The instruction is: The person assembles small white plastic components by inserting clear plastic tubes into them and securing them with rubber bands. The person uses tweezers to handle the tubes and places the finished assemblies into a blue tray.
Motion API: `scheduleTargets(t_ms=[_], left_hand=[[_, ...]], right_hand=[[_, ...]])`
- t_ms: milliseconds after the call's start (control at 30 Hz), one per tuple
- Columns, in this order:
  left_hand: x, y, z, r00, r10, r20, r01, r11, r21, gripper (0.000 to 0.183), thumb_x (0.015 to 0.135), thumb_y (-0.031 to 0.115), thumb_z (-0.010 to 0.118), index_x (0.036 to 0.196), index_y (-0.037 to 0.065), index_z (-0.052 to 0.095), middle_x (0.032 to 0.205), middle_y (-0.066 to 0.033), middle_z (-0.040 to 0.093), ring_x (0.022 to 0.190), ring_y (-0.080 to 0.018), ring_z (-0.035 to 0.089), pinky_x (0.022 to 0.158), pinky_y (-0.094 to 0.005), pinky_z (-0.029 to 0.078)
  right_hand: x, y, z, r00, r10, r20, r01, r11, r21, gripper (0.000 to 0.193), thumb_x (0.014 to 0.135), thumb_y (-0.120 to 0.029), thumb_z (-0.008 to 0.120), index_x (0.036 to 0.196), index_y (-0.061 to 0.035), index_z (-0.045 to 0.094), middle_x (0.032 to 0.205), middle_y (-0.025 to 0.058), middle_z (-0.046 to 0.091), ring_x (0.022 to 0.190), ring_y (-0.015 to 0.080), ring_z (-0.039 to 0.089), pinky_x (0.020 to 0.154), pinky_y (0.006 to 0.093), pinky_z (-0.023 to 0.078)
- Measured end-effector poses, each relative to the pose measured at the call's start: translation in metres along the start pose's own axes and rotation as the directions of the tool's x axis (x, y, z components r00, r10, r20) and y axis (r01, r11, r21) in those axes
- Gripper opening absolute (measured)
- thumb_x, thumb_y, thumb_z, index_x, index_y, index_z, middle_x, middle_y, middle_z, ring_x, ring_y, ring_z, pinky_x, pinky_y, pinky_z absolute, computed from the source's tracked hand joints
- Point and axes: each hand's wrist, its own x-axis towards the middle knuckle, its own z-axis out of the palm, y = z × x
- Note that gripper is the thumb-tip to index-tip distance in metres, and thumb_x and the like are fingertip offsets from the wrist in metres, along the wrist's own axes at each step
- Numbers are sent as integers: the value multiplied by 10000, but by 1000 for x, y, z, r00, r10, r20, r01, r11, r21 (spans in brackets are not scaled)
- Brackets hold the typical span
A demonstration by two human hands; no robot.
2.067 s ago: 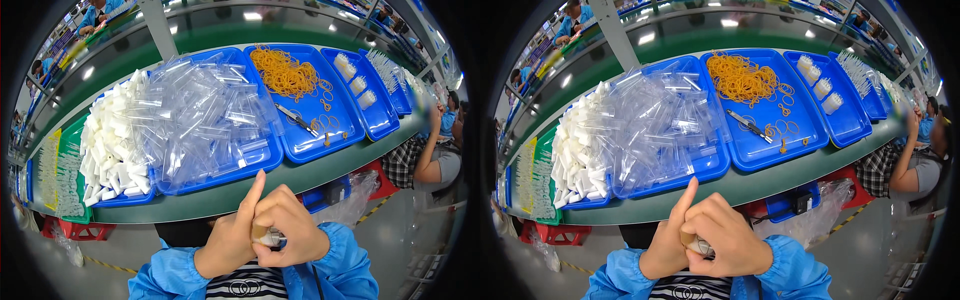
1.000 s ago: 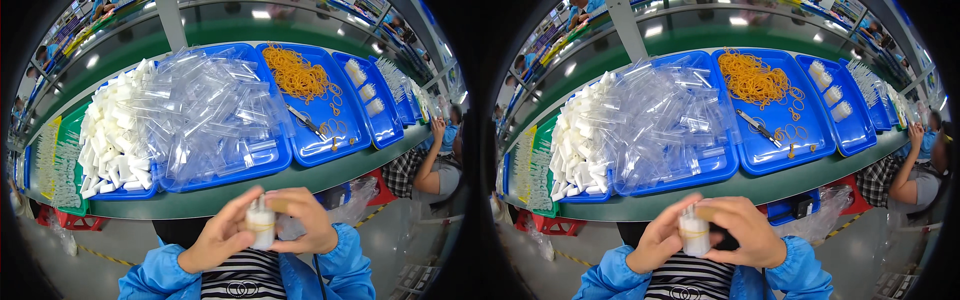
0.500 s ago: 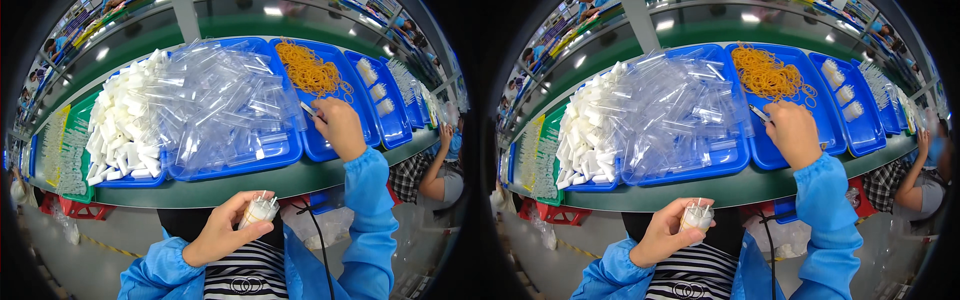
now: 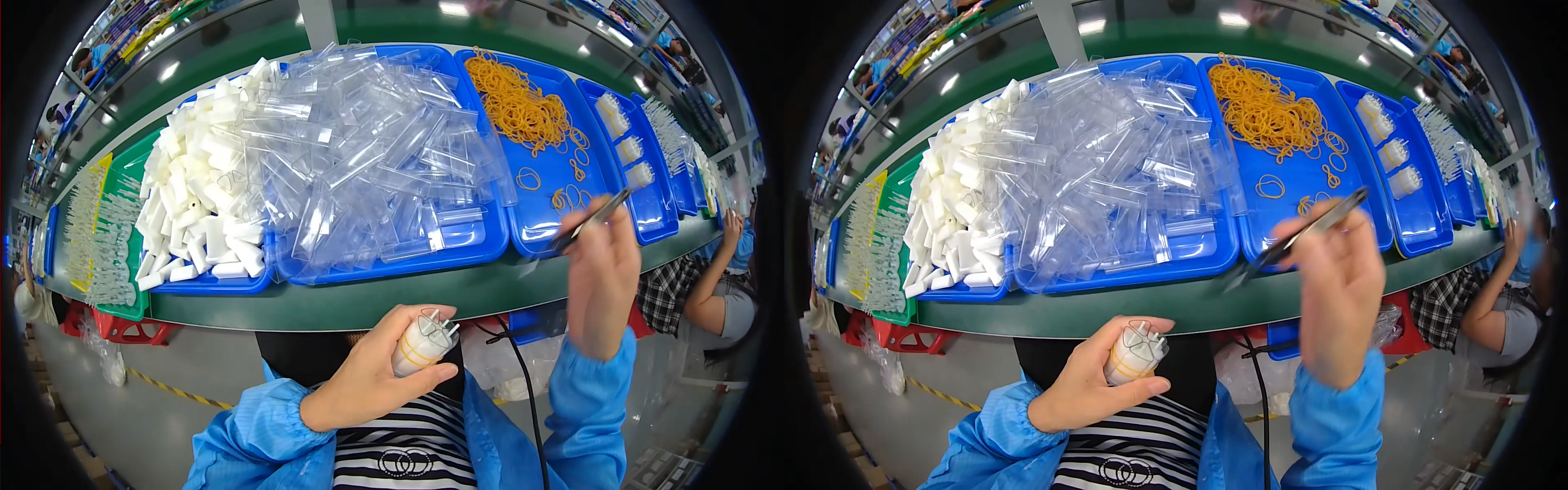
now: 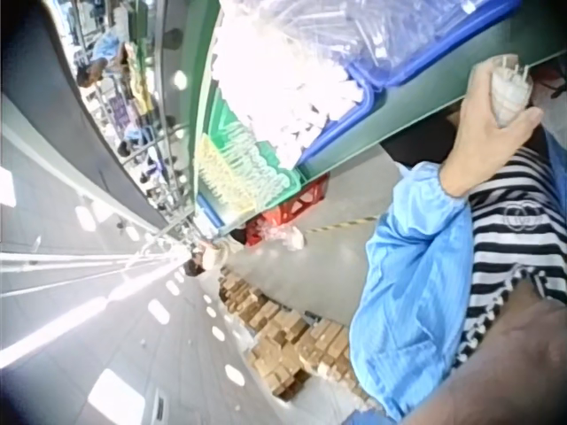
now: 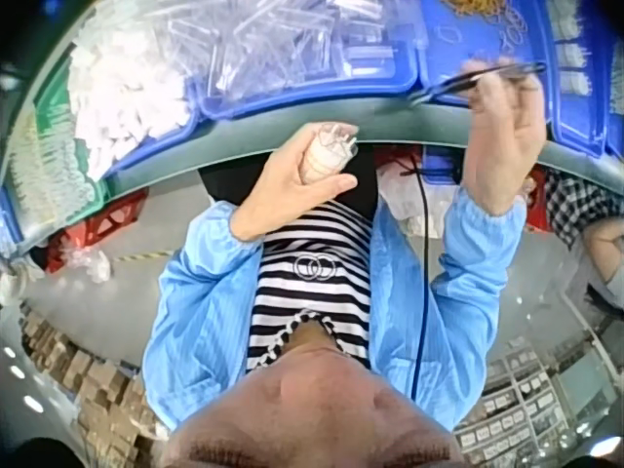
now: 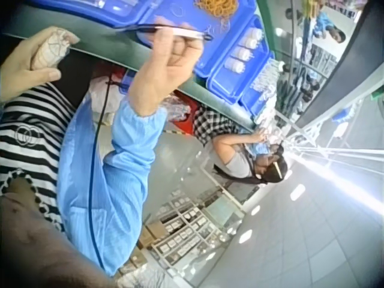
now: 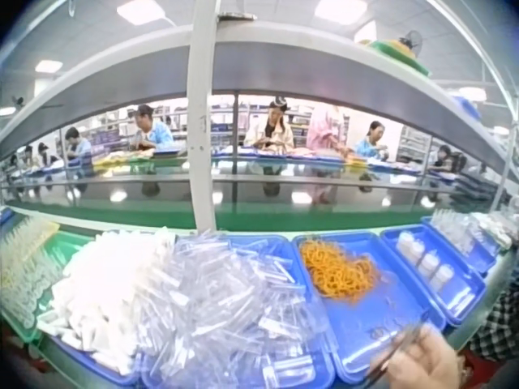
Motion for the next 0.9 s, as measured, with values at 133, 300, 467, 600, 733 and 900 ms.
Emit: scheduleTargets(t_ms=[133,300,467,600,733,900], left_hand=[[0,1,0,1000,-18,18,18,1000,-21,539,856,101,771,1321,3,519,1181,-69,618,1065,-107,587,940,-262,464],[-3,3,-1,997,-68,45,71,996,-49,535,858,95,766,1317,-3,511,1114,-73,650,1032,-118,619,912,-274,494],[-5,7,-4,993,-100,54,102,994,-38,531,866,98,757,1318,-10,500,1087,-73,662,1009,-116,631,896,-275,504],[-4,3,-5,983,-165,81,171,983,-71,523,871,102,754,1314,-5,495,1056,-66,671,979,-104,636,846,-256,516],[-3,7,-4,968,-213,129,237,948,-211,470,905,153,729,1293,3,510,1060,-57,630,977,-111,594,859,-274,493],[-2,8,-6,956,-268,121,291,921,-259,463,900,125,725,1293,2,513,1045,-42,631,957,-94,591,835,-258,492]], right_hand=[[-41,-3,18,974,91,206,-113,989,95,276,946,-55,617,1162,-1,455,1010,186,684,926,208,679,831,330,552],[-53,1,28,957,139,253,-178,974,138,255,940,-27,630,1119,7,451,1021,198,675,953,227,682,852,348,558],[-51,2,29,921,205,331,-252,962,106,255,942,-27,630,1113,17,448,1016,193,664,961,228,682,863,353,560],[-53,4,30,921,208,329,-253,962,99,287,935,-29,643,1126,20,433,1025,196,662,963,228,681,841,353,568],[-67,9,31,928,-81,363,104,994,-45,248,871,12,700,1063,34,545,1033,181,691,926,224,696,801,334,567],[-61,9,25,876,-169,451,248,961,-121,199,813,82,709,985,22,629,1020,175,712,884,234,710,778,331,562]])
